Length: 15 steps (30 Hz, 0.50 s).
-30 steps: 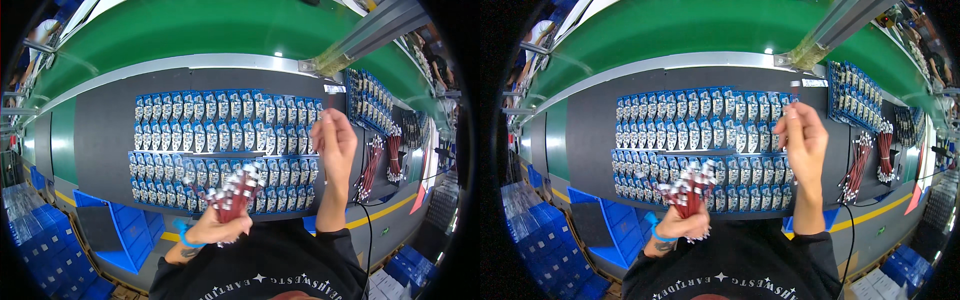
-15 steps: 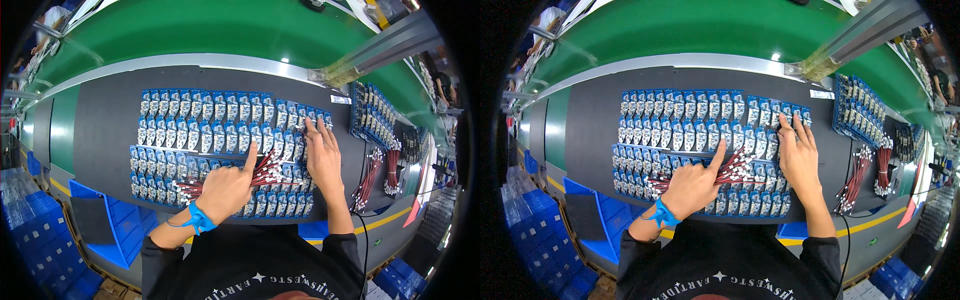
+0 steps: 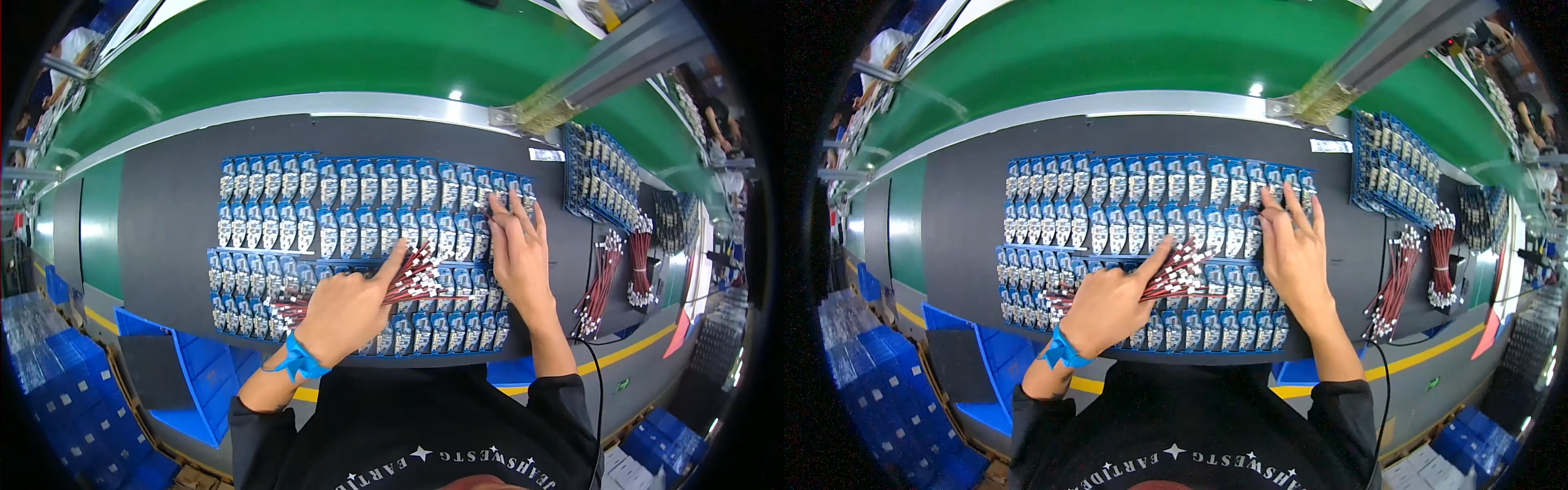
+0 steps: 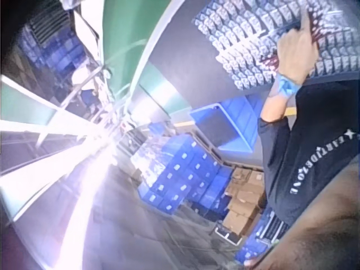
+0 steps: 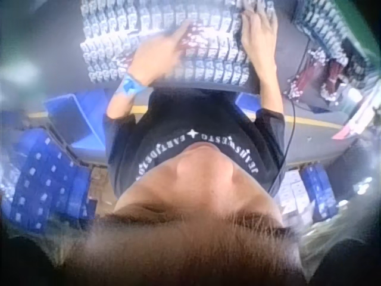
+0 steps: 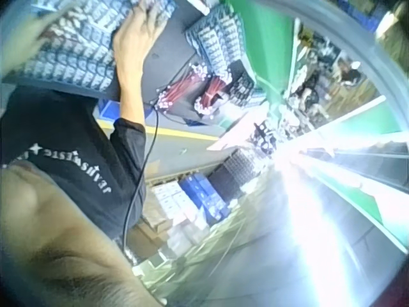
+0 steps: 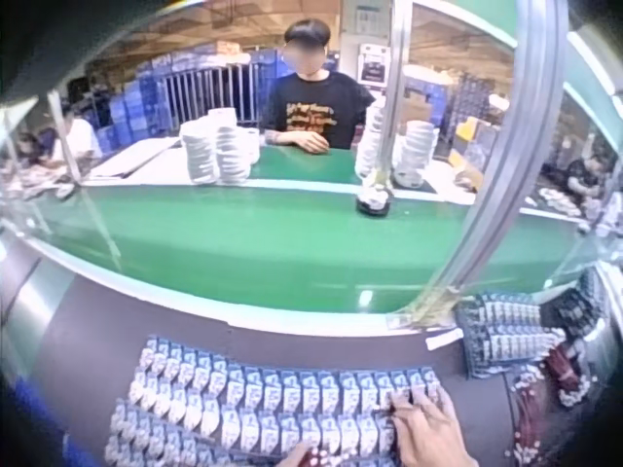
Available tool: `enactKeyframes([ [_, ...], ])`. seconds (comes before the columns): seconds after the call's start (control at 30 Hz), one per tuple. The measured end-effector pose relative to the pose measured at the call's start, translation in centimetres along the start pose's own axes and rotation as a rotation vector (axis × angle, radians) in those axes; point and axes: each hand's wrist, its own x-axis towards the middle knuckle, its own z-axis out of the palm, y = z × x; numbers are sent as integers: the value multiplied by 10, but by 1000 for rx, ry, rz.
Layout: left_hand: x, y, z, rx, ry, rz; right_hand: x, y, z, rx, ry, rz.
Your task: Manually assemble electrical lighting components on a production line.
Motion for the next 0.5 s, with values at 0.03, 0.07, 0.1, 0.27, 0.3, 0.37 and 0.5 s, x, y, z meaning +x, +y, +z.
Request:
enactKeyframes([
  [0.03, -1, 3, 1, -76, 49, -23, 0, -5, -7, 51, 57, -18],
  [0.07, 0, 2, 5, -197, 140, 53, -2, -10, -14, 199, 85, 6],
  [0.1, -2, 2, 7, -323, 227, 117, -4, -17, -23, 353, 103, 26],
  [0.27, 4, 39, -13, -1461, 128, -158, -18, -42, -49, 672, -53, 45],
  [0.3, 6, 42, -20, -1593, 3, -246, -19, -43, -50, 664, -70, 39],
  [0.37, 10, 45, -18, -1578, 40, -237, -18, -47, -55, 649, -104, 26],
  [0.5, 12, 47, -5, -1567, 105, -276, -14, -49, -58, 593, -62, -15],
])
